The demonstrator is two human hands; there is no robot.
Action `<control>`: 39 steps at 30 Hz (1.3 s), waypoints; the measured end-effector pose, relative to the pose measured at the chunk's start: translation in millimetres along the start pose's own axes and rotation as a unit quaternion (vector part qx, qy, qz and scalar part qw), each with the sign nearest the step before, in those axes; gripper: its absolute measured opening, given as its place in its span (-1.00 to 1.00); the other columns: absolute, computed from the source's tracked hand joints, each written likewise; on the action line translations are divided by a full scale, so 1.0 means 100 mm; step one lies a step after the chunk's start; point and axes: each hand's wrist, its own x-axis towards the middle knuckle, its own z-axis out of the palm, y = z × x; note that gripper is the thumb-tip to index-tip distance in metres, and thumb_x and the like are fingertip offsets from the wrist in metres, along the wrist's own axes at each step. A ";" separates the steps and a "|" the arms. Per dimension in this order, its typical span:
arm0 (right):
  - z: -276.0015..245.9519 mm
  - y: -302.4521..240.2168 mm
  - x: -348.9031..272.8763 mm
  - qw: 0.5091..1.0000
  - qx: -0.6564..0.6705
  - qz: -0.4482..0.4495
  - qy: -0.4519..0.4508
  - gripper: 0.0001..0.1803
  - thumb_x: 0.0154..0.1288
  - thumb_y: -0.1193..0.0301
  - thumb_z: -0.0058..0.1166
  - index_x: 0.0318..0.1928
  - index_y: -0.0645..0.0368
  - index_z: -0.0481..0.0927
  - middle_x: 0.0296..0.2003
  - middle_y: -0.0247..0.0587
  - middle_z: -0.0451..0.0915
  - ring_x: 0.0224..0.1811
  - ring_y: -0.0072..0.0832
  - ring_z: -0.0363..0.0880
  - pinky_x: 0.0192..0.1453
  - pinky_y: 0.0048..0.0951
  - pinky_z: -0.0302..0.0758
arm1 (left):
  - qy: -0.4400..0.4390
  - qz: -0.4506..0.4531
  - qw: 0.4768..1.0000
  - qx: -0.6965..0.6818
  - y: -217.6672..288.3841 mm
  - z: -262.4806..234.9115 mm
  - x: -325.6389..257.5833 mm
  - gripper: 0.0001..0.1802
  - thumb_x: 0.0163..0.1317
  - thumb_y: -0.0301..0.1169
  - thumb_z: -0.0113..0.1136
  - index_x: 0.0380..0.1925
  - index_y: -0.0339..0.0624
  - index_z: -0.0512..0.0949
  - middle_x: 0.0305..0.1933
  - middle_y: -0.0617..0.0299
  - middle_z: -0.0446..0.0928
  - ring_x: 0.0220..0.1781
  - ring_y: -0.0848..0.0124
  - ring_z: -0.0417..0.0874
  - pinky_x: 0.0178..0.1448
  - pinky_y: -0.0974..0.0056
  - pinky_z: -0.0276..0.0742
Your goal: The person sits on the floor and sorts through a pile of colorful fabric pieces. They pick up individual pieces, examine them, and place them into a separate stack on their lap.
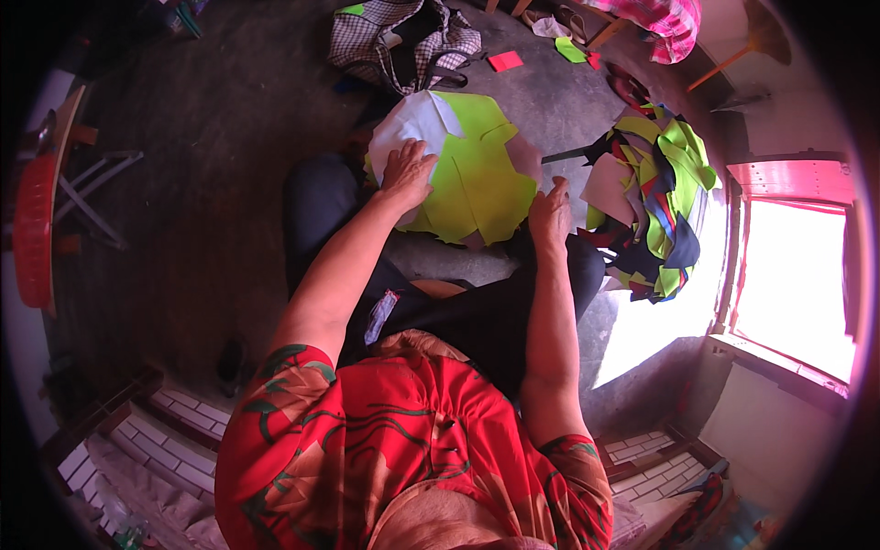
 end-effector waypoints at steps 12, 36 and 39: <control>0.19 0.13 0.00 0.981 -0.049 -0.165 -0.091 -0.79 0.20 0.37 -0.06 -0.16 0.04 0.54 -0.31 0.02 0.59 -0.31 -0.08 0.63 -0.20 -0.11 0.51 | 0.049 0.110 0.993 -0.019 0.25 -0.08 -0.02 -0.40 -0.04 -0.35 0.33 0.09 -0.07 0.44 0.31 0.06 0.19 0.41 0.12 0.10 0.35 -0.05 0.10; 0.08 -0.07 -0.18 0.977 -0.011 -0.142 -0.159 -0.57 0.14 0.19 0.09 0.00 0.09 0.50 -0.14 -0.07 0.56 -0.09 -0.15 0.59 -0.12 -0.16 0.53 | -0.128 0.197 0.969 0.073 0.53 0.22 -0.19 -0.10 -0.11 -0.14 0.39 0.29 0.27 0.19 0.46 0.18 -0.03 0.52 0.13 -0.14 0.43 -0.22 -0.12; -0.05 -0.09 -0.20 0.976 0.046 -0.173 -0.124 -0.59 0.16 0.22 0.09 0.00 0.11 0.49 -0.12 -0.06 0.56 -0.08 -0.14 0.58 -0.11 -0.16 0.53 | -0.140 0.189 0.968 0.092 0.56 0.22 -0.20 -0.10 -0.11 -0.13 0.39 0.29 0.27 0.18 0.46 0.18 -0.03 0.51 0.13 -0.13 0.42 -0.24 -0.11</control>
